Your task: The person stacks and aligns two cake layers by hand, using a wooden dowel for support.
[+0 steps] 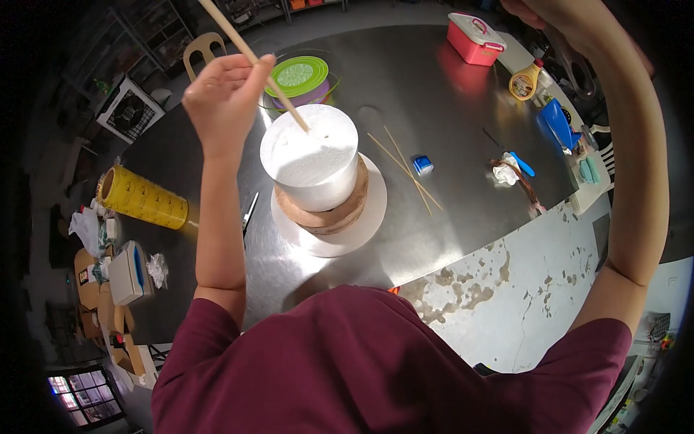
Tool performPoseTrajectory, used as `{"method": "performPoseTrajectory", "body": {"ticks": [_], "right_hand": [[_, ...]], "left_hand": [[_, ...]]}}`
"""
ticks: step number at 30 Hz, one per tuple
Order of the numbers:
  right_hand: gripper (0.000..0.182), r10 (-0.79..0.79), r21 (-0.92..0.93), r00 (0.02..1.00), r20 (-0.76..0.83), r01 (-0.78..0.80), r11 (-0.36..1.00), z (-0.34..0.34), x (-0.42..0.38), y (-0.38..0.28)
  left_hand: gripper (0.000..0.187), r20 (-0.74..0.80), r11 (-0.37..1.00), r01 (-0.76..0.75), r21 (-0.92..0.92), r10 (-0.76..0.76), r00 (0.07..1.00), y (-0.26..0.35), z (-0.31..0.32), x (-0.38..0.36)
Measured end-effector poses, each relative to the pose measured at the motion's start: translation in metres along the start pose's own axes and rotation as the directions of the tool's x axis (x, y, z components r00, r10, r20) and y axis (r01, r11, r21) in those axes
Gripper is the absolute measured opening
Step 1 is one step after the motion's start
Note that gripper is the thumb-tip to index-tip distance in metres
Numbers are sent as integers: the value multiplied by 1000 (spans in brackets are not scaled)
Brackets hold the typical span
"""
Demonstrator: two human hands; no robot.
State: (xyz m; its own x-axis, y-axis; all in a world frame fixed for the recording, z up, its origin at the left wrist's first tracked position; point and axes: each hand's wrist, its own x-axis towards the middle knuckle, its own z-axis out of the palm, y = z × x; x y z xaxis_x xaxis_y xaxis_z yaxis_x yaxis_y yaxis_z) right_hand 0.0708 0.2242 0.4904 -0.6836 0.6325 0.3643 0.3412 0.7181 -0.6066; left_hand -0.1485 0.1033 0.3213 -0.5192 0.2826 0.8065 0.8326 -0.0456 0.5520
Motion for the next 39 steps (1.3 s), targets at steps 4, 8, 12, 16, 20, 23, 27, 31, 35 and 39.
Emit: {"method": "performPoseTrajectory", "body": {"ticks": [4,8,12,16,20,23,27,31,35,39], "right_hand": [[28,9,-13,999,-39,-10,1000,-3,-3,3],[28,61,-18,998,-23,-61,998,-8,2,12],[27,15,-1,999,-31,-15,1000,-7,-2,16],[28,132,-15,991,-29,-133,991,-8,5,17],[28,66,11,998,-4,-66,998,-7,3,21],[28,50,10,999,-13,-50,999,-7,0,21],[28,72,38,997,31,-73,997,-14,6,27],[27,85,31,996,11,-85,996,-8,3,12],[29,16,74,993,115,-25,997,-21,6,-13],[34,-342,-148,911,-229,315,938,-13,2,-33]], "left_hand": [[16,137,985,131,-115,-115,984,3,19,-15],[16,191,986,133,-103,-112,975,0,26,-21],[16,201,994,60,-89,-41,979,-3,28,-20],[13,247,998,-36,-47,47,968,-1,26,-14],[11,329,994,-48,-97,78,941,-7,26,-12],[12,430,983,-1,-185,82,899,-13,27,-8],[9,464,942,91,-324,75,882,-16,33,-11],[10,470,964,63,-257,67,880,-10,37,-14],[9,487,974,72,-213,43,872,-2,38,-15],[9,467,975,69,-209,38,883,-5,41,-17]]}}
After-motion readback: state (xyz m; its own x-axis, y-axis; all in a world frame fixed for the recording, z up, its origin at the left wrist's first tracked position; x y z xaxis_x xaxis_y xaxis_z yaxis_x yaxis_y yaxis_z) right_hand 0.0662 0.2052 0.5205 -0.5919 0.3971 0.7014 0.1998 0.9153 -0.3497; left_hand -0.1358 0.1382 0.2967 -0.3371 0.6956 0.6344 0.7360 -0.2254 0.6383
